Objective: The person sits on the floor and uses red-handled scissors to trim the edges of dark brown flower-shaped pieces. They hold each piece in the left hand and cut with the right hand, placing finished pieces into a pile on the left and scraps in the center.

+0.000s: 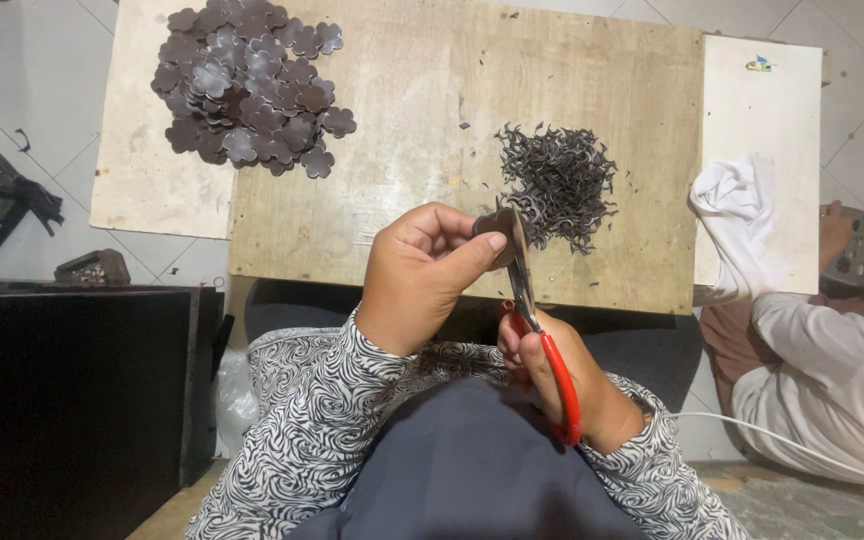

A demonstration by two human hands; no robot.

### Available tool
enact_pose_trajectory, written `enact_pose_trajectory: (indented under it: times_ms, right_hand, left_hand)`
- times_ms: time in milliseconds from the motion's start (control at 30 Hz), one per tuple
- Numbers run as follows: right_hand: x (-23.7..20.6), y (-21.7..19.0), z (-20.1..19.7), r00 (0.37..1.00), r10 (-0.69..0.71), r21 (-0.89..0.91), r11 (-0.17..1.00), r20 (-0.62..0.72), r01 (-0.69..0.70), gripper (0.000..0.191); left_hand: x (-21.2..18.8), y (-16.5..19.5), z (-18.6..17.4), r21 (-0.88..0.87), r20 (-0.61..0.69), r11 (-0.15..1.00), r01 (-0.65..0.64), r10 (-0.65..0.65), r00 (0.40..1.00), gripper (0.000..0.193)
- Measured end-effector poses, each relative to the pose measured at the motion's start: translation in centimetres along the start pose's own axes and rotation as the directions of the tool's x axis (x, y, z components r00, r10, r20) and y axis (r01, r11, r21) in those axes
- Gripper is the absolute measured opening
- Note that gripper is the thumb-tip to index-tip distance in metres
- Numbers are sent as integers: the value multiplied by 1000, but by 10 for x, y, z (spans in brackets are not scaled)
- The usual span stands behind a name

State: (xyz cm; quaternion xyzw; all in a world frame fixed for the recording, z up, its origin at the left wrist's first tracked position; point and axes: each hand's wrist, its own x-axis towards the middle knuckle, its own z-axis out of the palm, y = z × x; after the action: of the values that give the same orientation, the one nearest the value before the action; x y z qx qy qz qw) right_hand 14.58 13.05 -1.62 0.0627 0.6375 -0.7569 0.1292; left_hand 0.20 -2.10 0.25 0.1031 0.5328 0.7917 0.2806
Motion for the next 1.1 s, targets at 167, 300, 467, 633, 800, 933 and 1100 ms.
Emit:
enact_pose_trajectory:
  times_ms: [167, 300, 467, 633, 800, 933, 1100]
  right_hand:
    - [-1, 0, -1, 1000, 22, -36, 999, -20, -23, 61]
    - [1, 2, -1, 1000, 10, -58, 998, -22, -11, 62]
    - [1, 2, -2, 1000, 17, -48, 999, -24, -18, 60]
    - [2, 1, -1, 998, -57, -80, 995, 15, 58, 61]
    - [1, 0, 0, 998, -65, -21, 998, 21, 65, 66]
    - [0, -3, 0, 998, -46, 0, 999, 51, 46, 68]
    - [-2, -8, 0, 997, -28, 29, 999, 78, 26, 72]
  left_hand:
    - [1, 2, -2, -5, 8, 1000, 14, -14, 1000, 12]
    - [1, 2, -2, -7, 8, 1000, 11, -11, 1000, 12]
    - [3, 1, -3, -14, 16, 1000, 12, -12, 1000, 13]
    - [2, -2, -6, 4, 73, 1000, 5, -6, 997, 12]
    - [1, -5, -7, -24, 165, 999, 46, -42, 985, 11]
    - [0, -7, -5, -89, 165, 996, 29, -14, 986, 10]
    - [-3, -9, 0, -67, 194, 998, -6, 19, 981, 11]
